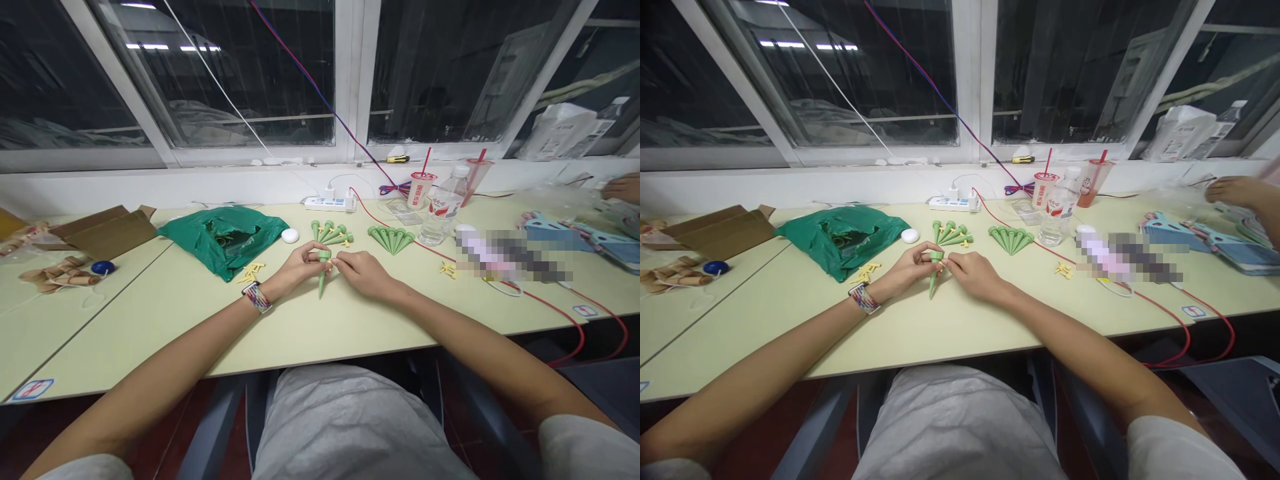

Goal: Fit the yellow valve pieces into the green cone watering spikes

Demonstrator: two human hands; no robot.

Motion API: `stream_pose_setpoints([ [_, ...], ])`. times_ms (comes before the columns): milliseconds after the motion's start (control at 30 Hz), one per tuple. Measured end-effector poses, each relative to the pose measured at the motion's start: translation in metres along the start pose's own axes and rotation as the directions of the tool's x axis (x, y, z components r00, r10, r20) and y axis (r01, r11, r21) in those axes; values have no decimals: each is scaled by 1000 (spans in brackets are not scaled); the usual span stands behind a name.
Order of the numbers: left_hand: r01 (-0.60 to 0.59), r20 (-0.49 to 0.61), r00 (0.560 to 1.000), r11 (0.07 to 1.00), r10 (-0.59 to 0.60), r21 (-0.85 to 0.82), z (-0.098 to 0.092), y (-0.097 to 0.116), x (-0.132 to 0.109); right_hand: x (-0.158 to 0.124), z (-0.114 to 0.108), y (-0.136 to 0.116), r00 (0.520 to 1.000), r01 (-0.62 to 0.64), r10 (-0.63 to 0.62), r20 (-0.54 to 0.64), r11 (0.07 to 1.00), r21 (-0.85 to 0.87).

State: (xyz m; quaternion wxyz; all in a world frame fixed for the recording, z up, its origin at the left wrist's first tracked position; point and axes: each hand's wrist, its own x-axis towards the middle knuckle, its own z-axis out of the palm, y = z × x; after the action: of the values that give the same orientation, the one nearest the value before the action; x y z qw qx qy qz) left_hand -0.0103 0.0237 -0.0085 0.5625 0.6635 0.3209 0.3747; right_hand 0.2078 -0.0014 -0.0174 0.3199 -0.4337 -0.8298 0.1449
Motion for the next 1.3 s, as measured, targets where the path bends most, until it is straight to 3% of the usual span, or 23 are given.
stream_pose_setpoints([
  [167, 9, 14, 1000, 998, -10, 62, 1, 3, 0, -1, 1, -2, 996, -87, 86, 16, 994, 72],
  [333, -28, 31, 999, 985, 23, 171, -2, 2, 2, -6, -4, -1, 988, 83, -83, -130, 997, -7],
  [433, -71, 92, 995, 954, 46, 290, -4, -2, 3, -7, -6, 0, 971, 191, -197, -131, 980, -59],
  [567, -173, 186, 979, 834, 86, 524, -5, -5, 2, -6, -5, 5, 967, 230, -242, -78, 963, -137],
  [667, -257, 197, 966, 709, 167, 657, -5, -8, 2, -4, -3, 10, 974, 210, -219, -47, 966, -148],
  [733, -254, 148, 966, 680, 211, 688, -7, -11, 3, -2, -3, 13, 981, 182, -190, -38, 970, -159],
  [833, -185, 4, 969, 720, 246, 669, -13, -15, 6, 0, -4, 19, 988, 135, -149, -50, 967, -215],
  [1000, -136, -205, 921, 765, 332, 629, -23, -18, 12, 5, -5, 30, 994, 45, -73, -81, 949, -313],
  [1300, -103, -260, 914, 797, 312, 595, -27, -22, 15, 15, -7, 42, 993, -22, -26, -112, 913, -407],
])
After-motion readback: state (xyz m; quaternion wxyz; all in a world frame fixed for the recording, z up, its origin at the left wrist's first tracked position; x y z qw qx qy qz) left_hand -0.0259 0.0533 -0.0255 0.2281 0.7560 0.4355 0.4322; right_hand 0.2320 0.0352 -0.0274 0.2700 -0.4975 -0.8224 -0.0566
